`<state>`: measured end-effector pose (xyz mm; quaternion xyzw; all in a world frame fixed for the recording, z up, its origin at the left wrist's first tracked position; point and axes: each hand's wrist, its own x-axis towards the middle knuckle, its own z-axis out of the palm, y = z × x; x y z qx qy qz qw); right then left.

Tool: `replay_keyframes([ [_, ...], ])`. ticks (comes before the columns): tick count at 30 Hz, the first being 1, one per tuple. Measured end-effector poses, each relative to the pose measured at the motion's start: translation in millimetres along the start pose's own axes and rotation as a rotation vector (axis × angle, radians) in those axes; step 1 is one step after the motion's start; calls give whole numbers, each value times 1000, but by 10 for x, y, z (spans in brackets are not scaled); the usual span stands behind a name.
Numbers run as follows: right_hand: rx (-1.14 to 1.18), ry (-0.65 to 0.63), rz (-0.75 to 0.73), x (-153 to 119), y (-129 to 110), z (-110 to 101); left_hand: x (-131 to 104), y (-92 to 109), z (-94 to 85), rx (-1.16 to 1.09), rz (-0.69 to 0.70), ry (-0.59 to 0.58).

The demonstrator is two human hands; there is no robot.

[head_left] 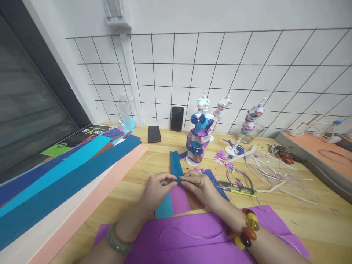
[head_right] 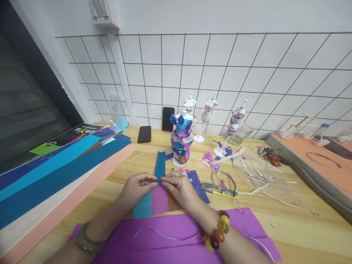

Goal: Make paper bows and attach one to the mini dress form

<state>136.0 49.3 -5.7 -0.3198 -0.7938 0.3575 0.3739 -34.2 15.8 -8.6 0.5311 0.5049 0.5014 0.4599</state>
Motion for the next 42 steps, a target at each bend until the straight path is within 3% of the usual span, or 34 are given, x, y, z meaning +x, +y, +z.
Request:
replay_keyframes([
  [6, -54, -24, -59, -14, 30, -6, -9, 30, -18, 168, 83, 36],
  [23, -68, -22, -41, -18, 3, -32, -2, 38, -13, 259, 109, 36],
  [34, -41, 8, -65, -12, -11, -28, 19, 2, 29, -60, -68, -61],
  [37, -3, 23, -19, -9, -29, -21, 10, 21, 33, -53, -53, -66],
  [42, 199, 16, 180, -16, 20, 8, -16, 38, 45, -19, -50, -40],
])
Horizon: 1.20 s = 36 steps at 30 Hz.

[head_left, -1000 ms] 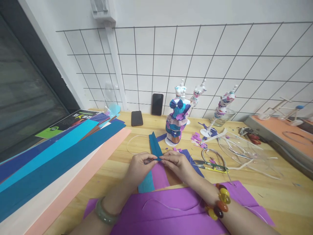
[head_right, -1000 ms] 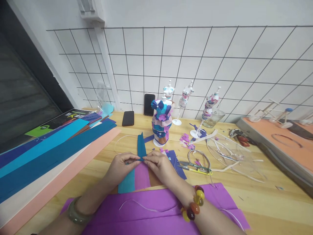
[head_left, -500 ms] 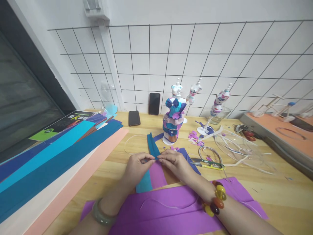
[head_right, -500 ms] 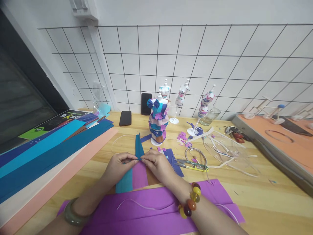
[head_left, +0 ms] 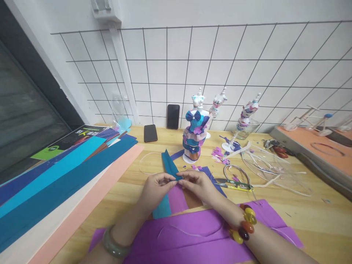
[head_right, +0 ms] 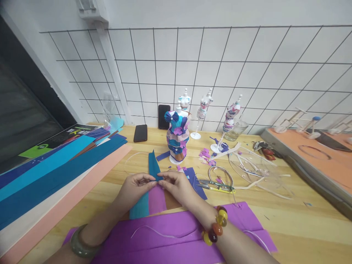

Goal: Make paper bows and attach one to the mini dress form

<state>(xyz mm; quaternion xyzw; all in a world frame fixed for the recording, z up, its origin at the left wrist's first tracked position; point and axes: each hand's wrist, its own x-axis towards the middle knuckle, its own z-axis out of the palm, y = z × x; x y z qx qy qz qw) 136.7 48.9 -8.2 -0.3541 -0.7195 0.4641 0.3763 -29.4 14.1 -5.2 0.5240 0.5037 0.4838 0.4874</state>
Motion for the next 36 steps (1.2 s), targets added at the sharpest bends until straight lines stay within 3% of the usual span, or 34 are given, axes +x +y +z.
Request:
replay_keyframes([
  [7, 51, -7, -7, 5, 38, -1, 10, -1, 0, -70, -8, 14],
  [17, 342, 33, 158, 22, 35, 2, -9, 42, 3, -88, -17, 63],
  [36, 437, -5, 221, 21, -3, 7, -16, 47, -26, -55, -7, 13],
])
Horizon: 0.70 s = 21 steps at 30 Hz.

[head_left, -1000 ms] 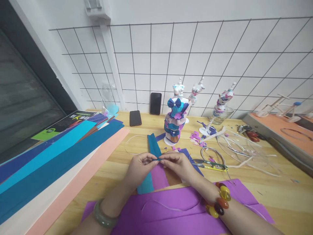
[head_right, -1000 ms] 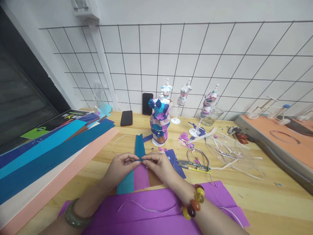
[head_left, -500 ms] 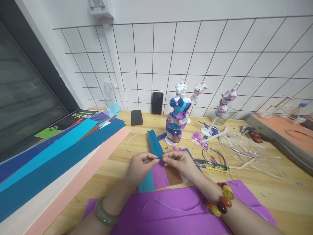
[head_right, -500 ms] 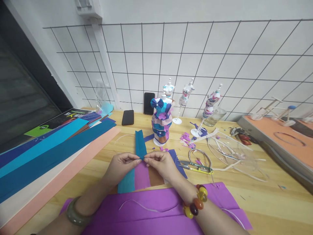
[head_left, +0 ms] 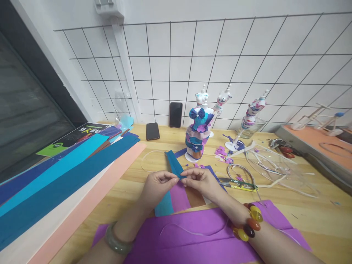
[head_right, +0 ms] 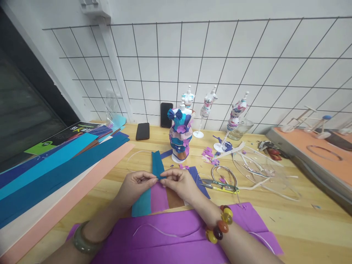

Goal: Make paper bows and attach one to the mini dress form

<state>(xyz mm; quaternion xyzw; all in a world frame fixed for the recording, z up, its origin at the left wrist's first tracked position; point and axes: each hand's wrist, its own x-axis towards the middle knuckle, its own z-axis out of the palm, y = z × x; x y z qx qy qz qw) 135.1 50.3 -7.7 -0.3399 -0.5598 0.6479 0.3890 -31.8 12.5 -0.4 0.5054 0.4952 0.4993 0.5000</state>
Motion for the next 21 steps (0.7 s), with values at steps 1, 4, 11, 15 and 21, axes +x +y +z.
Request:
replay_keyframes([
  [1, 3, 8, -13, 2, -2, 0, 1, 2, 0, 2, -3, 1],
  [4, -2, 21, -35, 6, -21, -1, 1, 8, 1, 4, -1, 14],
  [11, 27, 37, -2, -2, -72, 3, -2, 21, 4, 12, 39, 51],
  [15, 34, 51, 10, 0, -76, 3, 5, 10, 3, 21, 45, 73],
  [21, 17, 71, 36, 3, -87, 8, 7, -4, 8, 27, 11, 98],
])
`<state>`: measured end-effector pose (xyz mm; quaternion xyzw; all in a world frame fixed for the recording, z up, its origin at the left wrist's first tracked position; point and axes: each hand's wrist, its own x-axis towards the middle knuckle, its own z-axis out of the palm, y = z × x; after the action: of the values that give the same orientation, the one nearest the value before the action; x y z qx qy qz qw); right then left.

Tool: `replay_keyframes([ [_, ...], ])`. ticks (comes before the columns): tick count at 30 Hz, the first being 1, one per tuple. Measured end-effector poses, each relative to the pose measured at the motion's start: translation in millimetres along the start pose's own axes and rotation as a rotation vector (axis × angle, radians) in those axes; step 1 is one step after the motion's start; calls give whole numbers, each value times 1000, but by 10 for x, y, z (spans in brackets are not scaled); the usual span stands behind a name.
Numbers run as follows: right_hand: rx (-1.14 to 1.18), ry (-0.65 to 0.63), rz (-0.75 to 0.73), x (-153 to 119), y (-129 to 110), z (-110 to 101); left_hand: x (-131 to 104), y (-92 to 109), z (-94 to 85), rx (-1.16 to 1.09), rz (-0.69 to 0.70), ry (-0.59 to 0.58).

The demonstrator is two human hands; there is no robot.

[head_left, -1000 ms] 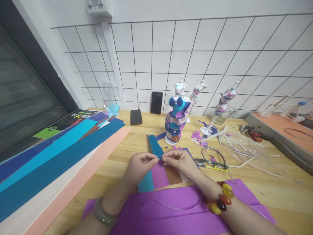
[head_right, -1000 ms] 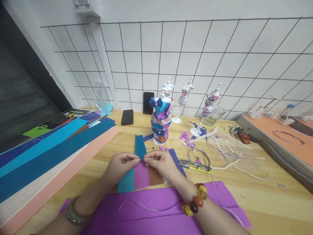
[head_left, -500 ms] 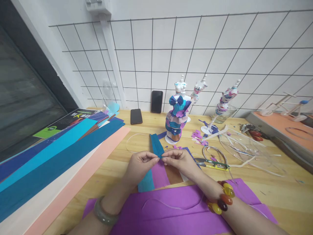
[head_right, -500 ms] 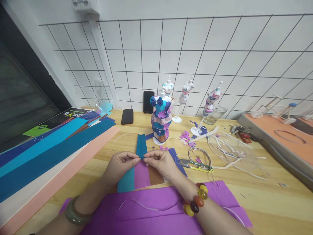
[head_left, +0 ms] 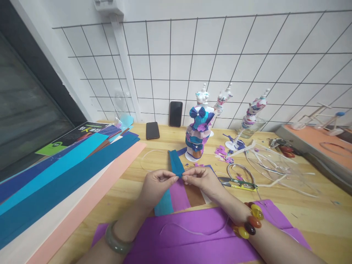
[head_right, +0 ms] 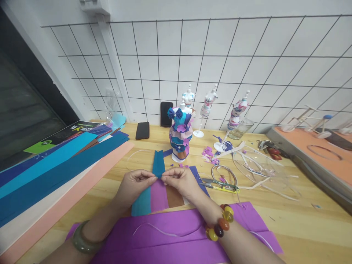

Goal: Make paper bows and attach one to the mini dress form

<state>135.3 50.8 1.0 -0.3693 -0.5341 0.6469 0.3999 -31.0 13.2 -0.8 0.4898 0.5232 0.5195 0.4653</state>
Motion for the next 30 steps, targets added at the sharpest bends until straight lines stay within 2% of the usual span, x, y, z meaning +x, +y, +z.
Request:
replay_keyframes([
  [6, -16, 15, 8, 1, -9, 12, 1, -10, 14, -25, 6, -1],
  [12, 2, -8, -21, 8, 28, 7, 11, -26, 14, -88, -8, -49],
  [19, -62, -103, -59, 0, 71, -17, 5, 13, 31, -147, -77, -181],
  [30, -127, -123, -100, -18, 80, 14, 2, 11, 35, -50, -42, -108],
])
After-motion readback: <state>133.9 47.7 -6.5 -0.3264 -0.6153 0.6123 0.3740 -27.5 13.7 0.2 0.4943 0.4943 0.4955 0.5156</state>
